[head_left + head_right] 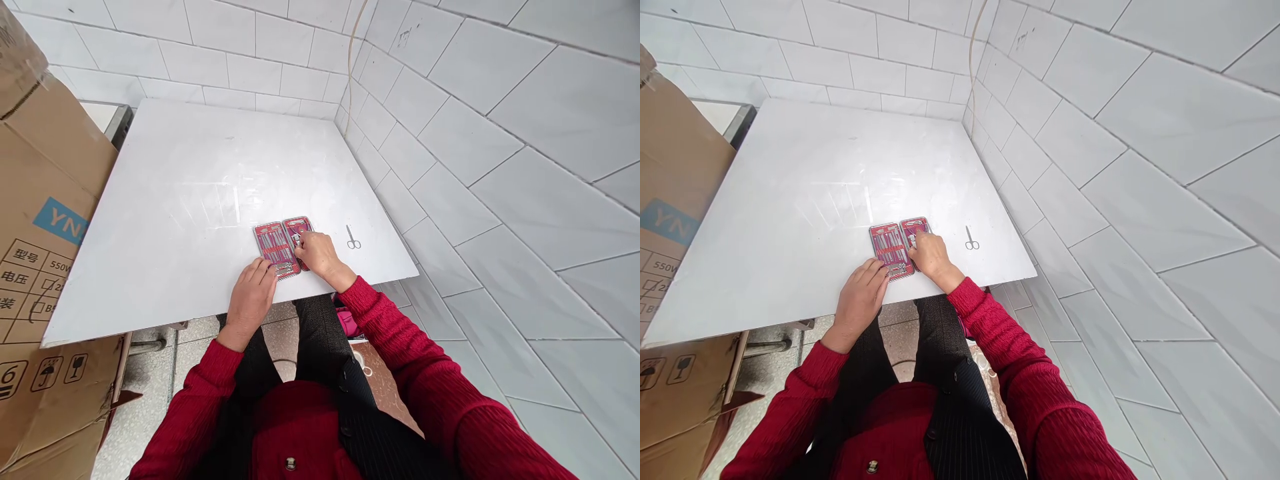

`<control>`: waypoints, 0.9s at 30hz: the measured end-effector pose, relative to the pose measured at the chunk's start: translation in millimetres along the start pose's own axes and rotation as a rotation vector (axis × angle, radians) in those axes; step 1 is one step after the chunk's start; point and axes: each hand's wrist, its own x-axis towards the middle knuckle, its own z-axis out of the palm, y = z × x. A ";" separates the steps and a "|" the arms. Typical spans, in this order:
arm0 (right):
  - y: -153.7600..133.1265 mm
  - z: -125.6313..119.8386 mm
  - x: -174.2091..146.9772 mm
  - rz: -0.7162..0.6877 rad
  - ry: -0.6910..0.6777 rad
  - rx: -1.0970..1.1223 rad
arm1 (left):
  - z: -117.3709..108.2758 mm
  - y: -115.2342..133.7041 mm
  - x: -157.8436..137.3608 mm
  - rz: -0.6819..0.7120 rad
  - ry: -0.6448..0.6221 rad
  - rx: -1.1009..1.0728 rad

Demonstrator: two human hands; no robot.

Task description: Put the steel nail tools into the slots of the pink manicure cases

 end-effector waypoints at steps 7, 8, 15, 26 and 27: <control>-3.2 -1.0 -3.9 -0.041 0.030 0.018 | 0.1 -0.2 -0.4 0.001 0.004 0.009; -3.4 -0.3 -4.7 -0.037 0.035 0.020 | 0.3 -0.2 -0.6 0.003 0.004 0.015; -2.9 5.8 -5.5 -0.029 0.023 0.043 | 0.5 -0.4 -0.8 0.006 -0.005 0.021; 54.4 -7.0 -17.2 0.062 0.157 0.215 | 1.1 -2.6 1.1 0.017 -0.002 -0.004; 68.4 -7.1 -17.6 0.110 0.161 0.212 | 1.2 -2.7 1.5 0.019 0.001 -0.003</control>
